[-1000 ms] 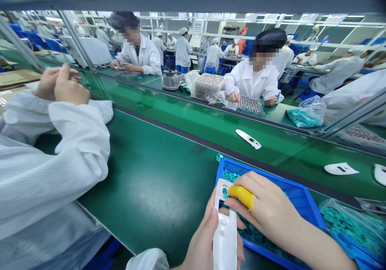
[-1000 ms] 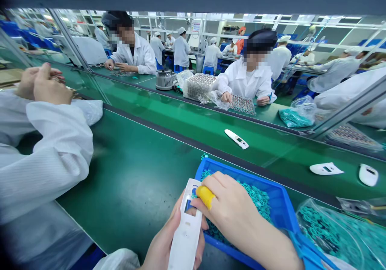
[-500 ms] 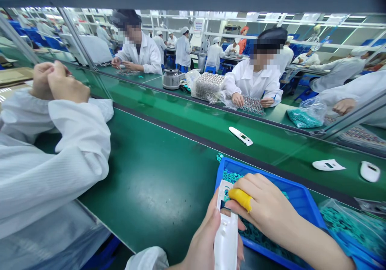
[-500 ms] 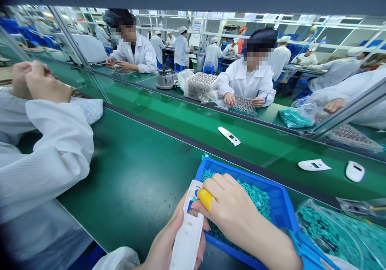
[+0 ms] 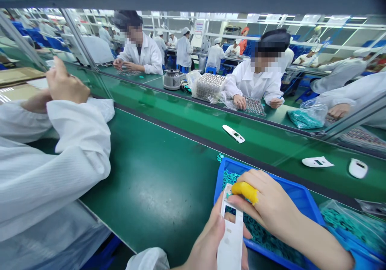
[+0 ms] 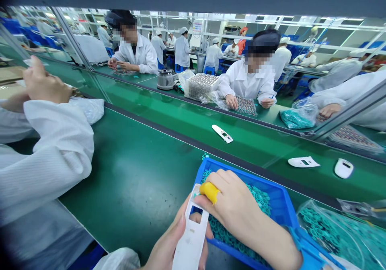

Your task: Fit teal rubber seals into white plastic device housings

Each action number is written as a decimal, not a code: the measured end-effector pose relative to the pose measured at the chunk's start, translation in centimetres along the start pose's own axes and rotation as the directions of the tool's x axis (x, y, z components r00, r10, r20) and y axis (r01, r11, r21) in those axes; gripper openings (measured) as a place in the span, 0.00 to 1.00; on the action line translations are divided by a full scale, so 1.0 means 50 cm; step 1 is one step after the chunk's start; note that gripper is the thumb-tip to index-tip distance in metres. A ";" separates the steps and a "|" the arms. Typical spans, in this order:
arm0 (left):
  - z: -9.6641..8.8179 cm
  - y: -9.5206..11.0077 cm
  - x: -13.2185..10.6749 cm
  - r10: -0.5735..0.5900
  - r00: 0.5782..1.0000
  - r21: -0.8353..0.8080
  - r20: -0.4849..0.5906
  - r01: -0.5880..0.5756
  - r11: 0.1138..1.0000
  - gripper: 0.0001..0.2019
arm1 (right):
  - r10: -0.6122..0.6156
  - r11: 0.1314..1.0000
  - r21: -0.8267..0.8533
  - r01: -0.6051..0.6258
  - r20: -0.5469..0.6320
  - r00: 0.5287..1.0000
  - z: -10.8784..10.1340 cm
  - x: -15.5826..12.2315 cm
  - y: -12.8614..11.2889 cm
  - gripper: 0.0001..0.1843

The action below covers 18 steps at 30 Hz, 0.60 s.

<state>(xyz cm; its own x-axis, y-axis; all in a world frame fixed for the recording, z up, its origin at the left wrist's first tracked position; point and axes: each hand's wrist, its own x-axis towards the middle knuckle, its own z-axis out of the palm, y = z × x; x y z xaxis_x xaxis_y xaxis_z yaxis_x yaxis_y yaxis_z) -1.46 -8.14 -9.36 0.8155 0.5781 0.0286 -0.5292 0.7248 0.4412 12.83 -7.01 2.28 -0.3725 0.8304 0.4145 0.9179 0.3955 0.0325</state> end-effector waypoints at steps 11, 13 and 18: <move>0.051 0.079 -0.024 -0.052 0.997 0.215 0.048 0.041 0.976 0.39 | 0.434 0.616 0.629 -0.473 0.230 0.871 0.002 -0.014 -0.057 0.06; 0.051 0.074 -0.029 -0.032 0.999 0.246 0.034 0.023 0.969 0.42 | 0.454 0.493 0.716 -0.495 0.273 0.848 0.011 -0.027 -0.079 0.07; 0.044 0.053 -0.050 0.109 0.992 0.439 -0.063 -0.071 0.896 0.40 | 0.432 0.173 0.850 -0.497 0.388 0.814 0.027 -0.054 -0.113 0.10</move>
<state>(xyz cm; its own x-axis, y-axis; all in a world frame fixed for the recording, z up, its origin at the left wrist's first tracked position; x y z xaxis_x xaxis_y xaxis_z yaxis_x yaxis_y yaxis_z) -4.40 -8.49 -6.29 0.7362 0.6765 0.0198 -0.4290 0.4439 0.7868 8.45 -10.97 -0.25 0.0405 0.9992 -0.0014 0.2276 -0.0106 -0.9737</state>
